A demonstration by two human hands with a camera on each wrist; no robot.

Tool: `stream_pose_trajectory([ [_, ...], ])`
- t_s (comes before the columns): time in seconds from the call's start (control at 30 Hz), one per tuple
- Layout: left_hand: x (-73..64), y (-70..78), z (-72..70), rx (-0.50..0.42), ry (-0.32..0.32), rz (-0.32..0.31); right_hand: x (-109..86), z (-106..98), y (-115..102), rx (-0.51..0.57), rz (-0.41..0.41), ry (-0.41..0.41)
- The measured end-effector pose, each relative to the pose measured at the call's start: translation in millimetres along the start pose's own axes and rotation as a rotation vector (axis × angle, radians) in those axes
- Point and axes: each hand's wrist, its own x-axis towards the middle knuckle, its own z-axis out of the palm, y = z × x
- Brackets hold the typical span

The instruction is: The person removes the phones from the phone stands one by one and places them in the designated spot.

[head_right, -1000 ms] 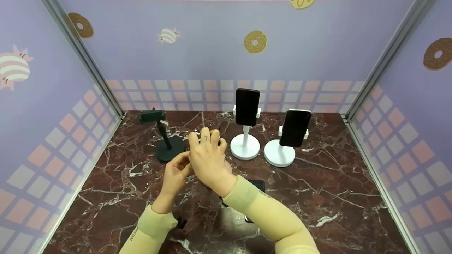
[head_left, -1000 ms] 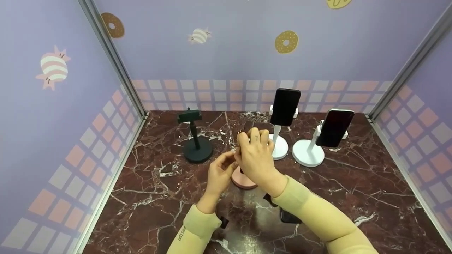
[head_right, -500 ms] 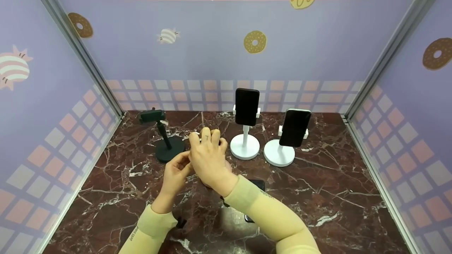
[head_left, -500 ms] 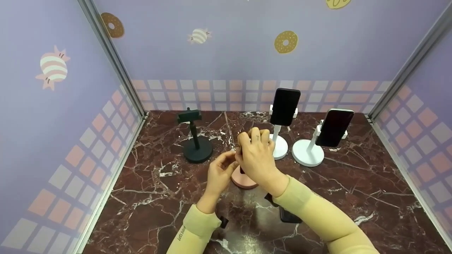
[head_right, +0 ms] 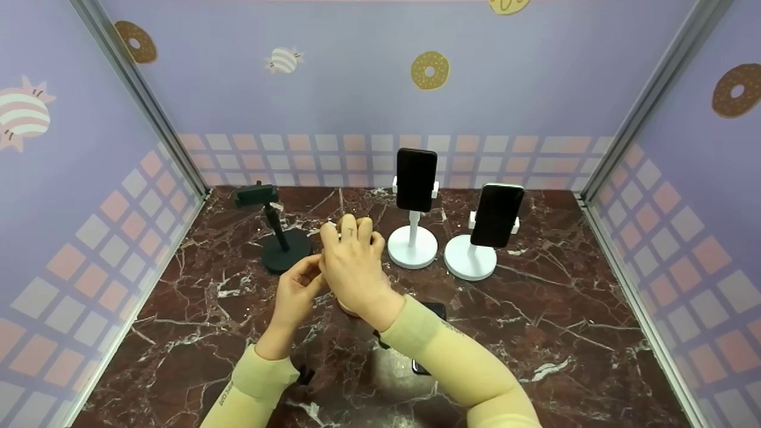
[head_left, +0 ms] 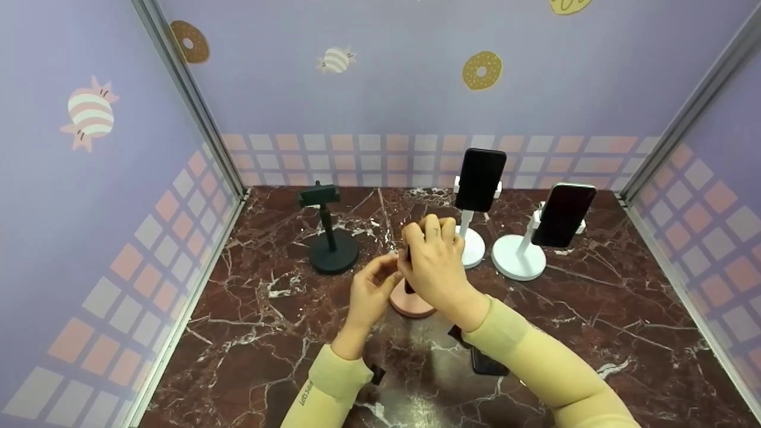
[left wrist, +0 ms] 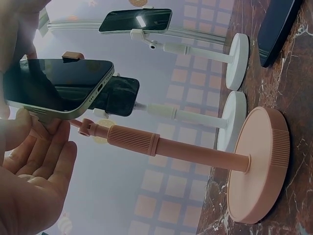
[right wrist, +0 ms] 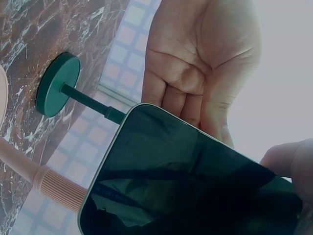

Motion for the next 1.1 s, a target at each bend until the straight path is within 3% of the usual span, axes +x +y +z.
stream_pose_trajectory([
  [0.57,0.2,0.6,0.0,0.012,0.003,0.011,0.3,-2.3,3.7,0.035,-0.020,-0.014],
  [1.1,0.9,1.2,-1.4,0.017,-0.008,-0.022,0.5,-1.5,5.5,0.088,-0.039,0.003],
])
